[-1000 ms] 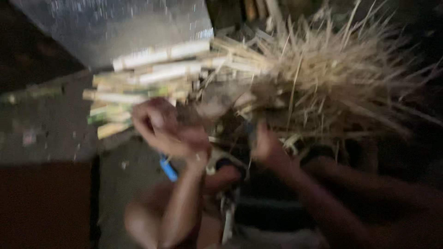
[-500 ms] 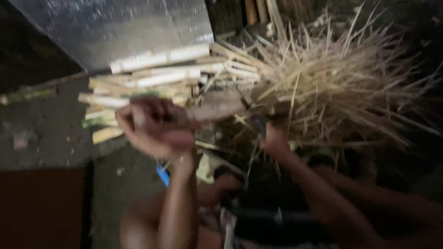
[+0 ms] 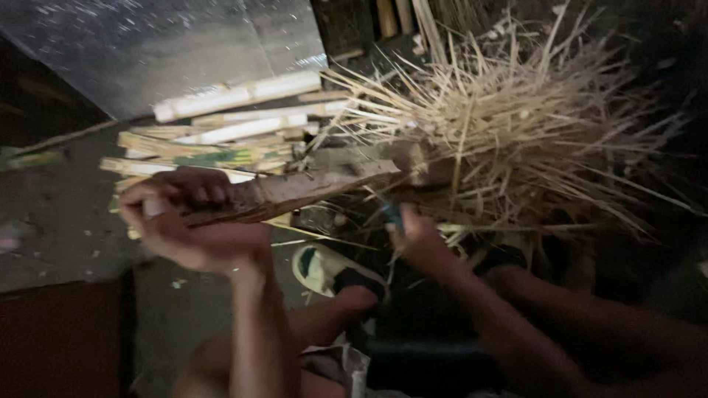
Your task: The person sits on the floor and uses a knife to split long bamboo stalks into thin strips. They hold the stalk against a wooden block and repeatedly strike it with the knife to separate the fibers, then place the finished strips into a pile.
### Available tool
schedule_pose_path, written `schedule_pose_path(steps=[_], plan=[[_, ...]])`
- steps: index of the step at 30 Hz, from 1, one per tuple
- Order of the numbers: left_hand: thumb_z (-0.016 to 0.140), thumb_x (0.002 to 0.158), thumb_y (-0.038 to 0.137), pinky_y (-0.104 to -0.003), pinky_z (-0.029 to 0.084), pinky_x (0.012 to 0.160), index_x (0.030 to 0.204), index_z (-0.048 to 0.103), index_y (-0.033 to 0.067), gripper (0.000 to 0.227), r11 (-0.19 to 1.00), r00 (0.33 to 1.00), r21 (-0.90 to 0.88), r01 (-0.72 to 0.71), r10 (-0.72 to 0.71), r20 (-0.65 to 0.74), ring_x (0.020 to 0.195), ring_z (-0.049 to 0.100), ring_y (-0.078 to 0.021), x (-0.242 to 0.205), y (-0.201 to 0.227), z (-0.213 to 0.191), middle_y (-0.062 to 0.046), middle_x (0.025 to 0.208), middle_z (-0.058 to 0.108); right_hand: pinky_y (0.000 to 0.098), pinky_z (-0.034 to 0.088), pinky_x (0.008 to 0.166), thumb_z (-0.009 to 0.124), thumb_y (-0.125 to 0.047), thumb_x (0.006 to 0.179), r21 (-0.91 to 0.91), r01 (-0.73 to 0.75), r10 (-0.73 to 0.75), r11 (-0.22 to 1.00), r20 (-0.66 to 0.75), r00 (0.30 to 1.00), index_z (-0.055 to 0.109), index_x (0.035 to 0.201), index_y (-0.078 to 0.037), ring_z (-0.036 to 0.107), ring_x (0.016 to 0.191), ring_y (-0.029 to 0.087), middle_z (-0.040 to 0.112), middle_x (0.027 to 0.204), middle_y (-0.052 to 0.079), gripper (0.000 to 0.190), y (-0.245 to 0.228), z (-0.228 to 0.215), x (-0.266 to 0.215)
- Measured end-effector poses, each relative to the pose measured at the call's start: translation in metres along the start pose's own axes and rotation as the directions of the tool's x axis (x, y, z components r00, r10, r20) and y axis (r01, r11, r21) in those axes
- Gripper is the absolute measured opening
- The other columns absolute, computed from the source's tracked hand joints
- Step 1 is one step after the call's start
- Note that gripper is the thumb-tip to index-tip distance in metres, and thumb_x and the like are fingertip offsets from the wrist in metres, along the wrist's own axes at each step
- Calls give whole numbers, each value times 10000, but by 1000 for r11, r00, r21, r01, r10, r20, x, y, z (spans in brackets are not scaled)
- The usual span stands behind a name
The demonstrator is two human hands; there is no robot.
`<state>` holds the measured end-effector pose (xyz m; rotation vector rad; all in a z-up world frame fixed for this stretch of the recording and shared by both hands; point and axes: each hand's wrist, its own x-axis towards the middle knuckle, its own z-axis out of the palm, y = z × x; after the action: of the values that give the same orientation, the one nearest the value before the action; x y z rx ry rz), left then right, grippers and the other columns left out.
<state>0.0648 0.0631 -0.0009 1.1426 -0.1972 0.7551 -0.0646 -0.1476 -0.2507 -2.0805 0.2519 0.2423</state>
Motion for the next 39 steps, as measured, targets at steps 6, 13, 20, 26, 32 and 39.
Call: schedule_pose_path(steps=[6,13,20,26,32,39], plan=[[530,1096,278,-302,389,490,1016,490,107,194,999,997,-25,-44,46,63,542,415,-123,-2,-6,-5,-59,696,447,487,525,648,684,-347,976,-202,-136,148,970,45,988,494,1354,19,676,777,387,677,899,256,559,53,28,26],[533,1065,281,-330,398,477,971,475,134,184,999,997,-3,-32,32,64,522,429,-117,2,-10,-6,-45,703,441,498,516,688,636,-354,1044,-138,-331,346,934,111,932,524,1431,-3,685,775,392,724,957,284,534,102,31,21],[469,1113,344,-320,399,504,984,522,109,274,999,985,-3,-44,43,165,513,437,-116,15,-13,-18,-67,698,504,471,533,693,752,-308,996,-2,-118,118,993,42,992,571,1363,-27,654,915,306,692,1105,192,496,129,26,43],[519,1082,284,-304,460,494,1021,516,120,175,998,961,-60,-17,33,276,579,538,-134,-24,5,7,-77,816,576,479,530,651,701,-260,985,104,-111,100,988,108,989,583,1232,-3,658,760,320,680,916,215,375,14,-18,-11],[581,1124,287,-316,479,739,1077,503,98,211,998,903,-58,-29,51,426,796,519,-148,-64,45,21,-64,912,523,459,515,557,683,-245,931,40,80,-79,996,-25,997,558,1261,-13,686,619,356,682,750,207,422,-125,-47,-70],[614,1129,317,-321,475,746,1006,484,68,307,995,909,-86,54,-13,417,800,516,-164,-70,54,19,-73,892,499,493,530,573,701,-202,903,131,11,-11,991,-2,1000,521,1339,15,698,663,431,680,773,243,520,-134,-43,-83]])
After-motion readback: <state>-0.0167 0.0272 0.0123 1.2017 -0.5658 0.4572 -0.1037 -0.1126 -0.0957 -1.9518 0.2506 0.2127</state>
